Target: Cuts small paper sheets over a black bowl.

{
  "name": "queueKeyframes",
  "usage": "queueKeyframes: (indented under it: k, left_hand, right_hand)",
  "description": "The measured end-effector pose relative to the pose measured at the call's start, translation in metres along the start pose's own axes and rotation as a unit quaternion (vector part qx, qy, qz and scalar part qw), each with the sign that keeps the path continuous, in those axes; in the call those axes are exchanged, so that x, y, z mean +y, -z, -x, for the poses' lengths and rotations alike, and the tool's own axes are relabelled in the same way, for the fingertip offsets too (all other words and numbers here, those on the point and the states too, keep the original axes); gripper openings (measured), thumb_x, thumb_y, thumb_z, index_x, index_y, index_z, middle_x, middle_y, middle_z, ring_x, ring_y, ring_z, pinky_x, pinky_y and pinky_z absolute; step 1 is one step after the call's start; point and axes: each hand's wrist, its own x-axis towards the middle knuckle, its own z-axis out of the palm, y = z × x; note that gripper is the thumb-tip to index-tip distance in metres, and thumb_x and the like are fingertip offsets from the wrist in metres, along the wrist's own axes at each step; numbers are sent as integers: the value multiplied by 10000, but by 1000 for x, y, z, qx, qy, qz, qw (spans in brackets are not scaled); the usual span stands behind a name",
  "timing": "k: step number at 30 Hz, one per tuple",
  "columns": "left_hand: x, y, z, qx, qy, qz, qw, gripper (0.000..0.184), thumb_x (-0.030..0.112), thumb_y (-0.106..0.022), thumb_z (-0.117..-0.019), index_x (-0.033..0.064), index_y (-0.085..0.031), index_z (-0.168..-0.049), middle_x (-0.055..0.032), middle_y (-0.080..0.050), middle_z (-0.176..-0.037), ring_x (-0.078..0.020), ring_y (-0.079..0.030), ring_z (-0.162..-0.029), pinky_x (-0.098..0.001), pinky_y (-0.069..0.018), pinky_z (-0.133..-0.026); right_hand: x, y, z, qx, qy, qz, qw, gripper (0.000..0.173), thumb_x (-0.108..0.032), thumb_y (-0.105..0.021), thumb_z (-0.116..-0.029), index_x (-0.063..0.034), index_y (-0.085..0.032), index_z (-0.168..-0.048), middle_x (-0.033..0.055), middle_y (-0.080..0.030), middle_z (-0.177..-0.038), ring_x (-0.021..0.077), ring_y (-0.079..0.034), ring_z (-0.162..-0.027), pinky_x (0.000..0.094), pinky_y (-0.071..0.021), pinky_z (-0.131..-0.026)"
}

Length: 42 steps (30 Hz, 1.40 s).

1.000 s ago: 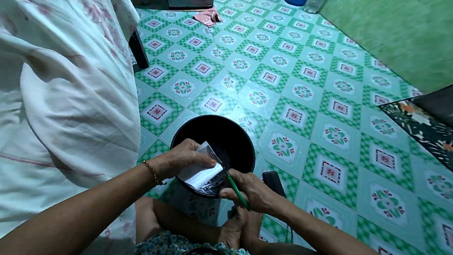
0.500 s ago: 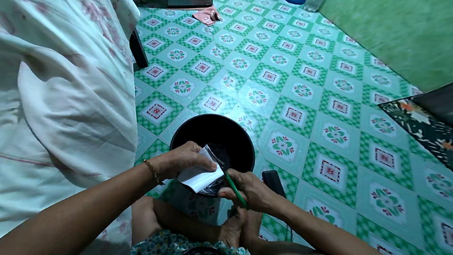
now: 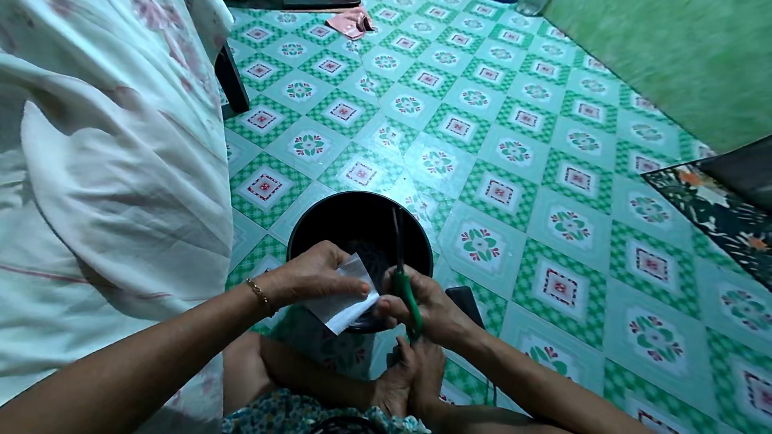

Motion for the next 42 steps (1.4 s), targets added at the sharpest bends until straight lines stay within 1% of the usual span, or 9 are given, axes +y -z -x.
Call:
queueKeyframes:
  k: [4, 9, 13, 17, 20, 22, 25, 30, 42]
  left_hand:
    - [0, -7, 0, 12, -38, -53, 998, 158, 121, -740, -923, 49, -677, -798, 67, -619, -656, 29, -570, -592, -166, -479, -596]
    - [3, -6, 6, 13, -8, 29, 999, 75, 83, -729, -926, 75, -705, -855, 69, -683, -719, 29, -633, -653, -152, -525, -642]
    - [1, -6, 4, 27, -2, 60, 998, 135, 90, -696, -959, 69, -708, -827, 58, -684, -701, 10, -641, -646, -168, -538, -654]
    - [1, 1, 2, 71, -23, 48, 996, 155, 59, -695, -947, 56, -692, -792, 53, -660, -658, 9, -615, -597, -167, -519, -611]
    - [7, 11, 5, 146, -22, 43, 988, 132, 60, -703, -943, 19, -695, -817, 5, -653, -656, -27, -603, -572, -188, -511, -582]
    - [7, 18, 3, 176, -14, 51, 983, 132, 56, -708, -940, 26, -684, -813, -1, -656, -658, -39, -614, -578, -203, -522, -592]
    - [3, 22, 0, 201, -23, 60, 977, 112, 49, -720, -928, 30, -691, -821, 7, -662, -663, -32, -624, -590, -202, -532, -611]
    - [3, 19, 0, 212, -41, 84, 973, 84, 17, -712, -924, 33, -701, -843, 17, -679, -680, -17, -640, -606, -191, -548, -628]
    - [4, 11, 5, 196, -67, 90, 974, 135, -5, -684, -937, 35, -694, -808, 15, -672, -650, -21, -630, -573, -179, -536, -581]
  right_hand:
    - [2, -4, -4, 31, 57, -3, 998, 180, -55, -700, -866, -45, -561, -979, -103, -568, -779, -52, -560, -666, 131, -500, -636]
    - [3, -6, -7, 113, 90, -19, 989, 192, -26, -718, -838, -75, -580, -962, -121, -603, -728, -44, -586, -639, 142, -517, -622]
    - [3, -6, -6, 108, 100, 4, 989, 191, -35, -722, -841, -69, -578, -961, -124, -605, -726, -53, -582, -631, 134, -512, -615]
    - [1, 1, -3, 55, 16, 58, 997, 239, -120, -719, -884, -10, -565, -1029, -71, -580, -739, -13, -560, -605, 167, -499, -597]
    - [-4, 9, 2, -39, -75, 144, 986, 409, -351, -637, -968, 4, -550, -1150, -26, -586, -771, 28, -581, -605, 211, -520, -596]
    - [-5, 12, 4, -80, -90, 192, 974, 520, -458, -603, -966, 15, -557, -1177, 16, -601, -812, 68, -589, -656, 264, -517, -642]
    - [-4, 14, 5, -96, -82, 225, 966, 595, -548, -592, -942, 8, -573, -1155, 20, -587, -812, 79, -578, -675, 283, -504, -651]
    - [-5, 13, 4, -114, -72, 229, 964, 634, -588, -583, -934, 10, -575, -1146, 22, -579, -800, 84, -573, -665, 287, -499, -643]
    - [-2, 12, 5, -97, -33, 201, 974, 574, -530, -595, -956, 24, -581, -1106, 7, -580, -775, 44, -571, -638, 232, -500, -627]
